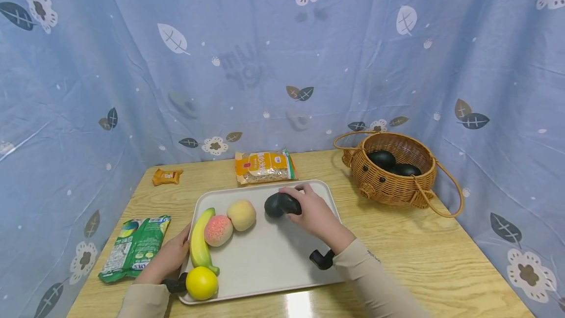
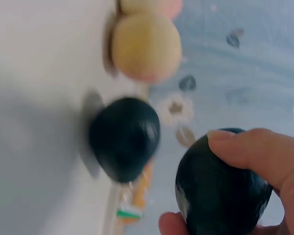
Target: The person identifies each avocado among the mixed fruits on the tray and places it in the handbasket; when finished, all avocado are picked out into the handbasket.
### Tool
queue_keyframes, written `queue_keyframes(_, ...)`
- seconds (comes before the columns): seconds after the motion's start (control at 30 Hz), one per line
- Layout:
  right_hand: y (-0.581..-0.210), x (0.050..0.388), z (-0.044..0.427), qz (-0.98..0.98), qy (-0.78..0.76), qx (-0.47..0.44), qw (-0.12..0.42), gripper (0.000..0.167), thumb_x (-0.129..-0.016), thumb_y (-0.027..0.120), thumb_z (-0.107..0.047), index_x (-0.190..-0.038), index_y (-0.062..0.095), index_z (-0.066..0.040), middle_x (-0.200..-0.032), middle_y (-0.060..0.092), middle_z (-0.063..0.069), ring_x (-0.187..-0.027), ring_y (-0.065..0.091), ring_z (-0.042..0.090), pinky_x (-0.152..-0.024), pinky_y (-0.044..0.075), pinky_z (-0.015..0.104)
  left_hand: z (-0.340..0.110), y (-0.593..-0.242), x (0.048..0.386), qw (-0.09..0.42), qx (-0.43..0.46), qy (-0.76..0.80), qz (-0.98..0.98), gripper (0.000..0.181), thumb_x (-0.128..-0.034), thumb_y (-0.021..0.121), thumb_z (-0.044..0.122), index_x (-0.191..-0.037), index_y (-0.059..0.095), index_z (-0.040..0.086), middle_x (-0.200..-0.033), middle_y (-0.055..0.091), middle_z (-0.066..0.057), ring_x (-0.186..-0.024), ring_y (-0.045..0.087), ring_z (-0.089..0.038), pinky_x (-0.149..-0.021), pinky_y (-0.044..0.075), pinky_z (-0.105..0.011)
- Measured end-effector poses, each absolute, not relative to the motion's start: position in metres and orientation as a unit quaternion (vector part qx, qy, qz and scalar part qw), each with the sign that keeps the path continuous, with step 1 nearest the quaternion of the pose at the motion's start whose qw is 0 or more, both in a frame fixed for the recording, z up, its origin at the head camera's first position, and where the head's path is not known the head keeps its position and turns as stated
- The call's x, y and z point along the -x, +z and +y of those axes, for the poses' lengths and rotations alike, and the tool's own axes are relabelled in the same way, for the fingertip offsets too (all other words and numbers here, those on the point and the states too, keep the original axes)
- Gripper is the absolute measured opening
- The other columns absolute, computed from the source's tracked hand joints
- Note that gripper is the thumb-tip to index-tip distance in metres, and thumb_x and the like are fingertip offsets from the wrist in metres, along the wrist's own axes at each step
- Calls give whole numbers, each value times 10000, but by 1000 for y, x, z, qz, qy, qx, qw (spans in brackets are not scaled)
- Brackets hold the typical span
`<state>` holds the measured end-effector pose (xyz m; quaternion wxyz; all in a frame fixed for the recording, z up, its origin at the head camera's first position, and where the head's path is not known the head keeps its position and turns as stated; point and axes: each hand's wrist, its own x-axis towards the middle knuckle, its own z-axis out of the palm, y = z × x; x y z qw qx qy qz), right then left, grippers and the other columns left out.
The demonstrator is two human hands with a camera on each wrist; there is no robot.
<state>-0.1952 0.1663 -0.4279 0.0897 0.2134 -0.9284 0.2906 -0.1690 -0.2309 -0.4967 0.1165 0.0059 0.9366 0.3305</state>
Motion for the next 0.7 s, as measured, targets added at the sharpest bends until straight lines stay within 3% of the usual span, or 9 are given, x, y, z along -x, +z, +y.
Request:
queue_keyframes(0.2,-416,210,199,-930,309,-151,131,681,-886,847,-85,-1500,569,-182,-1388,481,287,-1083,650,510,-845,562,615,-230,-495,169,121,-3,335,934,575,-1115,382,112,-1651,211,-11,-1263,623,-287,-756,634,-210,-708,553,-426)
queue_keyframes(0.43,-404,222,233,-939,292,-76,167,687,-926,813,-129,-1543,514,-157,-1402,446,347,-1149,579,585,-879,513,700,-232,-495,168,121,-2,329,936,578,-1118,374,128,-1654,205,-7,-1404,556,-315,-810,637,-207,-807,549,-485)
queue_keyframes(0.7,-392,232,265,-935,282,-6,215,726,-973,755,-140,-1614,417,-181,-1480,364,374,-1103,561,633,-865,484,735,-231,-496,168,116,-4,332,936,575,-1117,371,122,-1653,208,-4,-1405,557,-317,-858,646,-233,-822,547,-495)
